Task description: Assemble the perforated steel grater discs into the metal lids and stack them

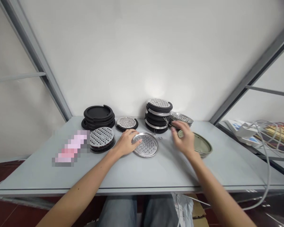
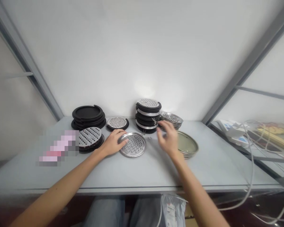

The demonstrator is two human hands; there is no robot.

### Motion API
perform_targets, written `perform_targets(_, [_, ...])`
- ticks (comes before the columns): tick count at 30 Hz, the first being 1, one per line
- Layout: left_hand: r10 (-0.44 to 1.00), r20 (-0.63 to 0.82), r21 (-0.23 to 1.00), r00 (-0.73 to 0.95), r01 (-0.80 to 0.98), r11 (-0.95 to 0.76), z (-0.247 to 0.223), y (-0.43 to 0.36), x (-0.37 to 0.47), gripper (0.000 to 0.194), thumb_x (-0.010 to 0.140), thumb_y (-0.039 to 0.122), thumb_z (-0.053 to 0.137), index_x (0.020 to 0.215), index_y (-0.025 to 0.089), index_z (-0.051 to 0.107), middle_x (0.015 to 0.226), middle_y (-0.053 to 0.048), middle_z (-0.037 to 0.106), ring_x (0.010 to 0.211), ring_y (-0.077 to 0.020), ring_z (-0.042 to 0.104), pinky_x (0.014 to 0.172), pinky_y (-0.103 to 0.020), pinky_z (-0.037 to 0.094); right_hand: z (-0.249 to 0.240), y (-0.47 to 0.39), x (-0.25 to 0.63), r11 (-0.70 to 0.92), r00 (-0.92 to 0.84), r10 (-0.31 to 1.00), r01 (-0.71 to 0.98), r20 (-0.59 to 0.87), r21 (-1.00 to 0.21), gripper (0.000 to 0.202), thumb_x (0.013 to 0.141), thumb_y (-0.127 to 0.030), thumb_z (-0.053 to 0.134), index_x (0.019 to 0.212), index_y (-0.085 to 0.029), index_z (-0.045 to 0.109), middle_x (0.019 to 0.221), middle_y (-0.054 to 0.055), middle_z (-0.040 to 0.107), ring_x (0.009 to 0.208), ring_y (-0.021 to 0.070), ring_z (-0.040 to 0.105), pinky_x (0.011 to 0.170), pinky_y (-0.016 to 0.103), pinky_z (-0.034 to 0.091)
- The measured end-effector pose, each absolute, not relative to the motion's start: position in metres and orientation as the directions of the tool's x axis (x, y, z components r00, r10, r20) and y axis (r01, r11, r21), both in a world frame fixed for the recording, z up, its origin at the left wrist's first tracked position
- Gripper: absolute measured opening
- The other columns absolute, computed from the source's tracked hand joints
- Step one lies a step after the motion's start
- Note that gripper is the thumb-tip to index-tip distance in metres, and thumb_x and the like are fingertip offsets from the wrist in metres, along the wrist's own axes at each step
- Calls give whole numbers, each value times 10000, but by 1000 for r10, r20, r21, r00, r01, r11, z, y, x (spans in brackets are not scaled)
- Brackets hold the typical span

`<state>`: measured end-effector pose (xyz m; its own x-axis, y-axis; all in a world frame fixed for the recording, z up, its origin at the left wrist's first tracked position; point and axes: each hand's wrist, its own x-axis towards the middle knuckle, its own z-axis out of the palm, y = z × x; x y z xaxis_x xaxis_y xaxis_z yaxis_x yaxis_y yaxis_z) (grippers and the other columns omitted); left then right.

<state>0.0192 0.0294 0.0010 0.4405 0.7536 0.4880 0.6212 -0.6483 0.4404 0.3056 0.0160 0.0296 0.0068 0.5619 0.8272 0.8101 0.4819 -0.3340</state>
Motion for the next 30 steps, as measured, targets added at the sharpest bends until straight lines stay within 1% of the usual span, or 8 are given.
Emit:
perform_targets(2, [758, 471, 433, 451, 630, -645, 0, 29, 18, 392, 860, 416, 562, 1172, 183, 603, 1186, -102, 570, 1136, -262, 503, 1011, -428, 407, 19, 15, 277, 585, -82, 572, 738, 816, -336, 219, 870, -265, 516, 1040, -207, 642, 1061, 98, 661, 1007, 227, 613, 910, 376, 488])
perform_targets(5, [760, 453, 418, 466, 642, -642, 0, 29, 17, 424, 861, 432, 557, 1197, 175, 585, 1205, -109, 554, 1160, -264, 485, 1029, -427, 395, 8, 25, 249, 658, -211, 633, 653, 744, -375, 182, 881, -260, 503, 959, -207, 659, 930, 69, 691, 858, 194, 639, 803, 330, 509])
perform_targets(7, [768, 429, 409, 476, 655, -635, 0, 29, 17, 438, 861, 445, 551, 1207, 177, 579, 1218, -116, 541, 1174, -270, 475, 1034, -431, 391, 4, 31, 241, 658, -280, 685, 634, 672, -406, 189, 889, -272, 494, 920, -201, 667, 862, 58, 697, 788, 182, 638, 755, 313, 503])
perform_targets(10, [779, 391, 407, 490, 667, -624, 0, 28, 17, 477, 850, 475, 558, 1233, 191, 565, 1247, -121, 520, 1201, -282, 457, 1044, -442, 381, -1, 36, 239, 632, -334, 743, 633, 580, -446, 208, 893, -288, 490, 910, -196, 676, 855, 56, 704, 773, 178, 636, 735, 298, 489])
perform_targets(14, [784, 323, 415, 530, 665, -621, -1, 26, 17, 648, 804, 550, 593, 1335, 195, 483, 1361, -136, 450, 1288, -296, 392, 1093, -443, 324, -9, 38, 250, 583, -319, 788, 661, 526, -472, 208, 878, -296, 507, 940, -192, 676, 898, 58, 705, 804, 182, 632, 721, 289, 479])
perform_targets(20, [767, 147, 394, 624, 675, -624, 1, 22, 14, 998, 698, 711, 603, 1471, 174, 272, 1533, -180, 214, 1409, -353, 194, 1135, -498, 217, -17, 44, 261, 460, -226, 859, 736, 459, -498, 219, 869, -273, 493, 939, -186, 681, 913, 59, 711, 813, 191, 634, 717, 287, 472])
perform_targets(24, [768, 110, 398, 631, 680, -616, 1, 24, 13, 1038, 687, 740, 585, 1479, 165, 241, 1535, -186, 211, 1420, -347, 174, 1137, -492, 212, -17, 44, 262, 448, -241, 871, 746, 428, -492, 234, 870, -275, 483, 938, -184, 688, 904, 58, 713, 802, 190, 632, 712, 285, 470])
perform_targets(30, [761, 164, 380, 627, 672, -635, -4, 28, 10, 945, 700, 722, 588, 1414, 142, 374, 1517, -197, 254, 1411, -358, 197, 1126, -508, 227, -15, 43, 263, 451, -240, 868, 745, 434, -490, 245, 873, -268, 474, 954, -180, 689, 932, 60, 716, 837, 194, 641, 739, 290, 482])
